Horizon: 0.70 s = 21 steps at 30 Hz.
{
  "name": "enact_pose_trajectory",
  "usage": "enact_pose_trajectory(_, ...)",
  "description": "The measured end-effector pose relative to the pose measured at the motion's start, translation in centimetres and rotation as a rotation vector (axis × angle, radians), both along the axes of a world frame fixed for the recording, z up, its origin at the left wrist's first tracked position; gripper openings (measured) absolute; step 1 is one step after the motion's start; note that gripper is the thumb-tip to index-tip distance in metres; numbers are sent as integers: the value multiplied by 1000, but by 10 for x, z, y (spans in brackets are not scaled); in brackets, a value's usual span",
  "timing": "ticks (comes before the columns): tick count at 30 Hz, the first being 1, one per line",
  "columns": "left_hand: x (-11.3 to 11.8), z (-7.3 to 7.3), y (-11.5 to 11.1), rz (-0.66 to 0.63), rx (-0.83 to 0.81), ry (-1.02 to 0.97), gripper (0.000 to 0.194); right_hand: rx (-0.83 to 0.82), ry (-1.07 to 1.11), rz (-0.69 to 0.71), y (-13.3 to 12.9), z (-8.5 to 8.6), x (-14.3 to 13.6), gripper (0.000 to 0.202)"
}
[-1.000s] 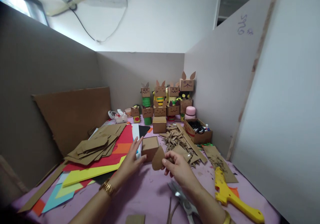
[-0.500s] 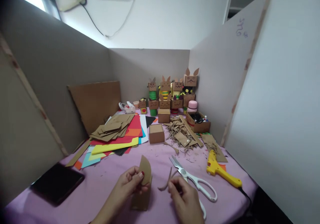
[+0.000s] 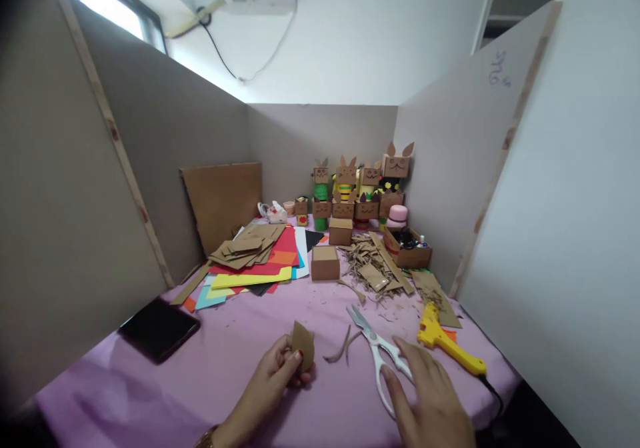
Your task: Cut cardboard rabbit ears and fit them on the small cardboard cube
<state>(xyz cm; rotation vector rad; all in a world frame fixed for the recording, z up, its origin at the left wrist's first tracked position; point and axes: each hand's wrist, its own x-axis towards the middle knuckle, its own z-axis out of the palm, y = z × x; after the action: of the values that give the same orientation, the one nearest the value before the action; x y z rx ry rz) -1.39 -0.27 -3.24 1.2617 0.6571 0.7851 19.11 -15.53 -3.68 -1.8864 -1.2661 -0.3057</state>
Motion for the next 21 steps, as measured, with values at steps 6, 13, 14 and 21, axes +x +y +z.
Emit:
enact_pose_trajectory(6, -4, 4, 0, 25, -6, -19, 29, -386, 40, -39, 38, -31, 8, 41)
enact_pose_trajectory(13, -7, 3, 2, 78, -36, -58, 25, -193, 411, 5, 27, -16, 20, 36)
enact_pose_trajectory(14, -8, 3, 1, 81, -46, -70, 26, -138, 483, 12, 22, -16, 18, 38)
enact_pose_trajectory(21, -14, 7, -31, -1, -105, -99, 37, 303, 1608, 402, -11, -7, -55, 39)
